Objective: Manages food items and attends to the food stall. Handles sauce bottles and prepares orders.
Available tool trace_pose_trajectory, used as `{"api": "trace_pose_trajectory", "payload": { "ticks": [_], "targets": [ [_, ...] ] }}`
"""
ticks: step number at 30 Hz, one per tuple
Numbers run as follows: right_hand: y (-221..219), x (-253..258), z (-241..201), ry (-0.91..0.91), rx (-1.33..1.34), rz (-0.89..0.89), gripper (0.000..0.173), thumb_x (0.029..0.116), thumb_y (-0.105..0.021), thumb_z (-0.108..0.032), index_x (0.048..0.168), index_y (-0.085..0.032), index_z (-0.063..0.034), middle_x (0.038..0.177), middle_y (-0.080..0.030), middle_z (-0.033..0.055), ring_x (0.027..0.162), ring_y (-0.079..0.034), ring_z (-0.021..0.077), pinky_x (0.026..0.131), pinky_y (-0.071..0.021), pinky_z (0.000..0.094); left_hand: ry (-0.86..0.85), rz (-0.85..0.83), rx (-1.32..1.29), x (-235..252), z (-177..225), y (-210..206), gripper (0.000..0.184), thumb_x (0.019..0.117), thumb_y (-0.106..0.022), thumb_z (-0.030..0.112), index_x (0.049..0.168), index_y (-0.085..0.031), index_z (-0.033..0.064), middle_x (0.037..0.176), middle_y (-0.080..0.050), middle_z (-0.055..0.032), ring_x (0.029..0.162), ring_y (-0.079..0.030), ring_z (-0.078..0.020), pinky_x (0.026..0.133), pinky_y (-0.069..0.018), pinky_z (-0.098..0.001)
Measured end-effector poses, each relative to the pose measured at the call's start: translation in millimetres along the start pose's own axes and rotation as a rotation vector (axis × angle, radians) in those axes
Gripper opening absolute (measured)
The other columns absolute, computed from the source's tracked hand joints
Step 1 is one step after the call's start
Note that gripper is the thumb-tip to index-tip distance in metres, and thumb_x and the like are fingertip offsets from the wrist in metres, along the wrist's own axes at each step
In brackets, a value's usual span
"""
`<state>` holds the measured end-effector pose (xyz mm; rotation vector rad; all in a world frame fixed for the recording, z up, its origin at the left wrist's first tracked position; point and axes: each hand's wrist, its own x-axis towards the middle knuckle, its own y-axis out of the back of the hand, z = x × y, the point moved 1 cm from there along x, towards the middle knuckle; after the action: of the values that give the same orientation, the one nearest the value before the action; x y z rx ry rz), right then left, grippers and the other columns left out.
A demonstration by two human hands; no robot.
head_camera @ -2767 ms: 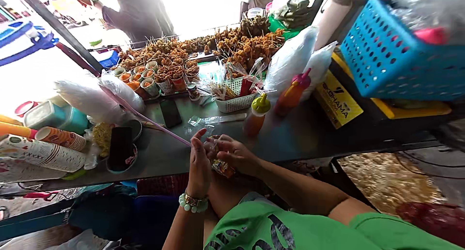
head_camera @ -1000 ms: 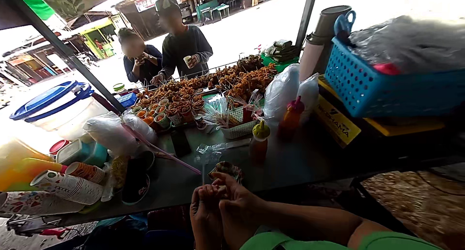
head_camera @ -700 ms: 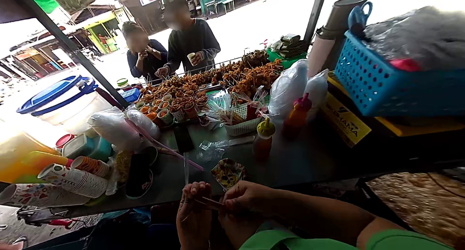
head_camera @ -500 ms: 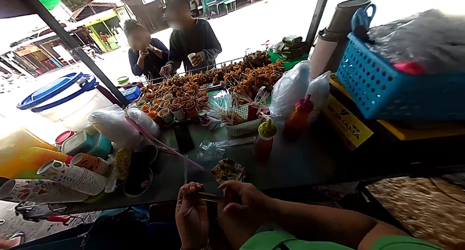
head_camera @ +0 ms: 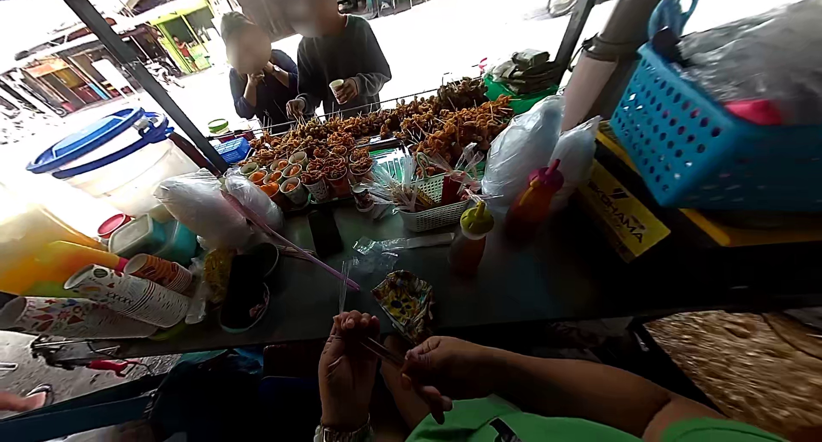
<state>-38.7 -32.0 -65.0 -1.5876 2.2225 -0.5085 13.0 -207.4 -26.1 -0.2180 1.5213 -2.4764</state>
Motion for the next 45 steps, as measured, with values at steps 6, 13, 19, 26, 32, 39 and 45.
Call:
{"api": "trace_pose_trajectory", "payload": {
  "ticks": [6,13,19,26,32,39,45],
  "targets": [
    [13.9,3.9,-32.9,0.301,-0.324,0.256,0.035,0.1054,-0.053,-0.032,0.128,-0.063,-0.0076,0.099,-0.064,-0.0119,0.084,-0.058,-0.006,0.077,-0.0492,0.0157,0.025,-0.252,0.879,-11.2,-8.7,0.4,0.02,0.1033,-0.056,0.019,0.09,-0.069,0.013,0.081,-0.071,0.0044,0.077,-0.069,-0.0043,0.077,-0.0601,-0.0243],
    [17.2,5.1,-35.5,0.791,-0.932,0.568,0.015,0.0916,-0.072,-0.011,0.09,-0.077,0.0034,0.084,-0.074,0.0094,0.082,-0.067,0.0022,0.079,-0.052,0.0124,-0.246,-0.265,1.786,-11.5,-11.3,6.0,0.016,0.0928,-0.067,0.014,0.093,-0.08,0.0043,0.078,-0.072,-0.0025,0.073,-0.067,-0.0042,0.071,-0.0547,-0.0201],
    [-16.3,15.6,-15.5,1.104,-0.97,0.446,0.014,0.0957,-0.07,-0.012,0.09,-0.067,0.0011,0.086,-0.07,0.0117,0.09,-0.069,0.0121,0.086,-0.0548,0.0179,-0.266,-0.024,1.358,-16.3,1.8,-12.3,0.011,0.0917,-0.065,0.002,0.094,-0.076,0.0007,0.076,-0.075,0.0007,0.067,-0.07,-0.0017,0.065,-0.0599,-0.0183],
    [-28.2,27.5,-25.5,0.583,-0.106,0.046,0.011,0.1,-0.062,-0.008,0.098,-0.071,-0.0135,0.089,-0.072,-0.0123,0.081,-0.066,-0.0029,0.076,-0.0565,0.0202,-0.166,-0.64,0.794,-21.8,42.2,-17.7,0.015,0.0973,-0.068,0.02,0.105,-0.08,0.0186,0.1,-0.075,0.0037,0.098,-0.067,-0.0038,0.089,-0.0528,-0.0181],
    [-6.3,39.3,-42.4,0.698,-0.382,0.135,0.004,0.093,-0.071,-0.004,0.093,-0.073,-0.0002,0.093,-0.069,-0.0053,0.089,-0.062,-0.0049,0.08,-0.0516,0.0137,-0.048,-0.451,1.097,-17.4,50.9,-11.0,0.01,0.0894,-0.075,0.011,0.097,-0.08,0.012,0.089,-0.074,0.0035,0.082,-0.07,-0.0032,0.078,-0.0601,-0.02],
    [-3.0,44.5,-43.7,0.96,-0.956,0.156,0.011,0.0895,-0.072,-0.004,0.083,-0.071,0.0056,0.086,-0.07,0.0146,0.086,-0.067,0.0125,0.08,-0.0524,0.0179,0.28,0.005,0.716,-20.4,32.4,1.1,0.013,0.0847,-0.063,-0.002,0.084,-0.075,0.0026,0.071,-0.073,-0.0061,0.061,-0.07,-0.0097,0.062,-0.0605,-0.0248],
    [-2.4,47.9,-42.9,1.014,-1.317,0.19,0.01,0.0919,-0.064,-0.001,0.084,-0.07,0.0007,0.083,-0.067,0.0127,0.085,-0.065,0.0225,0.08,-0.0521,0.0255,0.027,0.238,0.9,-19.2,4.6,-3.0,0.014,0.0931,-0.059,-0.008,0.094,-0.072,-0.0028,0.076,-0.074,-0.0062,0.061,-0.068,-0.0067,0.054,-0.0552,-0.0195]
  ]
}}
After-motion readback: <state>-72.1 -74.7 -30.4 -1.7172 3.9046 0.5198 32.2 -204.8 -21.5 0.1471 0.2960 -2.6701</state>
